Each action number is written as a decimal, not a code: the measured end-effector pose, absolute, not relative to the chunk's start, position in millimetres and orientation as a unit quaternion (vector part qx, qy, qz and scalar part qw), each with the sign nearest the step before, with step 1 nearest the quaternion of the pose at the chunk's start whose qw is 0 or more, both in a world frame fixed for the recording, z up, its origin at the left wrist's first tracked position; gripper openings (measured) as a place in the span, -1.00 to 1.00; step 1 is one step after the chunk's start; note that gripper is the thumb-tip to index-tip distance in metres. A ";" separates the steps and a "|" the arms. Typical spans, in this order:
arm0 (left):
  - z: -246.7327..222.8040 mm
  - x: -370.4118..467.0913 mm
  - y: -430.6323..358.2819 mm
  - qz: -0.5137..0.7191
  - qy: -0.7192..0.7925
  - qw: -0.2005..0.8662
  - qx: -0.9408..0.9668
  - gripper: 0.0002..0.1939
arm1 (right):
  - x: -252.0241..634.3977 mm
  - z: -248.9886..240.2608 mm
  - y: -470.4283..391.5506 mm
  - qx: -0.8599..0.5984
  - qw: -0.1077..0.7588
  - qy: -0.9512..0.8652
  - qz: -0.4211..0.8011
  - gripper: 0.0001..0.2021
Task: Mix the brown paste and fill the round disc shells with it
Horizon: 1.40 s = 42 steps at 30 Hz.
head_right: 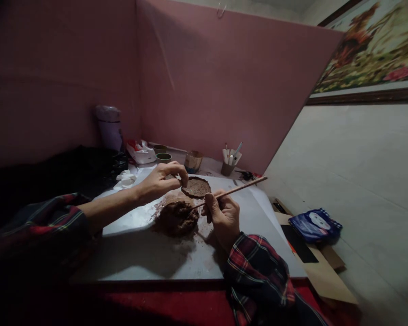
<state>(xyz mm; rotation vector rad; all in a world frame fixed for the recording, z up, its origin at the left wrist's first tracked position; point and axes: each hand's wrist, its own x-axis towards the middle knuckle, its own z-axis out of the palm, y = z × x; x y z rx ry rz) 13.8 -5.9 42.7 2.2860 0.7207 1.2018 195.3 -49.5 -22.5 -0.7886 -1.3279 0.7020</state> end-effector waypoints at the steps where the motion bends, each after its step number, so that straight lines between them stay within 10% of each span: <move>1: 41.0 16.9 -4.8 0.441 0.259 0.221 0.831 -0.83 | 195.3 -22.7 -49.5 -0.349 0.661 -0.588 0.310 -0.72; 42: -1.1 20.0 -4.6 0.373 0.217 0.186 0.883 -0.91 | 194.8 -24.2 -54.3 -0.319 0.648 -0.626 0.294 -0.76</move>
